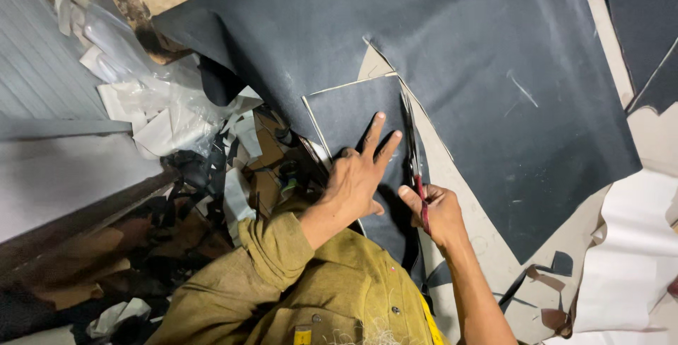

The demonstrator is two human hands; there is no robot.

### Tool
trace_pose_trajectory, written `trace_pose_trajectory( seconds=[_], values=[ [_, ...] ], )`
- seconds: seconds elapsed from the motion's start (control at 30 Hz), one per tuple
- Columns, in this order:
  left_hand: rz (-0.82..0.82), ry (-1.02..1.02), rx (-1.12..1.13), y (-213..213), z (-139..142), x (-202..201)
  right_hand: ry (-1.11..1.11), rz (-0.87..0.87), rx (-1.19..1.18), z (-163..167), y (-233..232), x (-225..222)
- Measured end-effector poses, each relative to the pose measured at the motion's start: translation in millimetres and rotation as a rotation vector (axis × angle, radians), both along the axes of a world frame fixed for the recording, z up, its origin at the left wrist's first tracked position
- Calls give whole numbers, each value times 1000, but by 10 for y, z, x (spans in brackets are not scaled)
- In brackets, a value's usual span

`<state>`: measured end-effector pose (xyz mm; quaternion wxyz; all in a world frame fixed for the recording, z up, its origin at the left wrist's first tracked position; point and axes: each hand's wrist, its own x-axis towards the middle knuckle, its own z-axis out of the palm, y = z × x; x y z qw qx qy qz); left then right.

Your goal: The person places a white paper pattern on a large black fabric sheet, traces the outline with chalk, and then cuts the fabric along the marked lines using scissors. The cut piece is separated and set aside.

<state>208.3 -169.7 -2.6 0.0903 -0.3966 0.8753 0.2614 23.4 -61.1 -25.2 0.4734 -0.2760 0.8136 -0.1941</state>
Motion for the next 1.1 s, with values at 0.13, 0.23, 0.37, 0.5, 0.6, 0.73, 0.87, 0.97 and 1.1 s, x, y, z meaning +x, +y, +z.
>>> trace_pose_trajectory(
  seconds=[0.13, 0.23, 0.37, 0.5, 0.6, 0.73, 0.87, 0.97, 1.1],
  values=[
    [1, 1, 0, -16, 1, 14, 70, 34, 10, 24, 0, 5],
    [-27, -43, 0, -29, -5, 4, 58, 33, 9, 16, 9, -1],
    [-17, -27, -37, -23, -4, 3, 122, 81, 15, -17, 23, -33],
    [-13, 3, -39, 16, -40, 13, 156, -37, -90, 54, 149, -190],
    [40, 150, 10, -2, -117, 29, 414, -141, -186, 221, 449, -340],
    [152, 361, -223, -157, -190, 84, 848, 92, -480, 527, 1157, -408],
    [201, 317, -474, -394, -121, 181, 521, 83, 189, 583, 1648, -162],
    [233, 211, -425, -492, 16, 58, 606, 126, 182, 522, 1804, 53],
    [270, -68, -345, -491, 271, -217, 447, 41, 0, 568, 1999, -6]
  ],
)
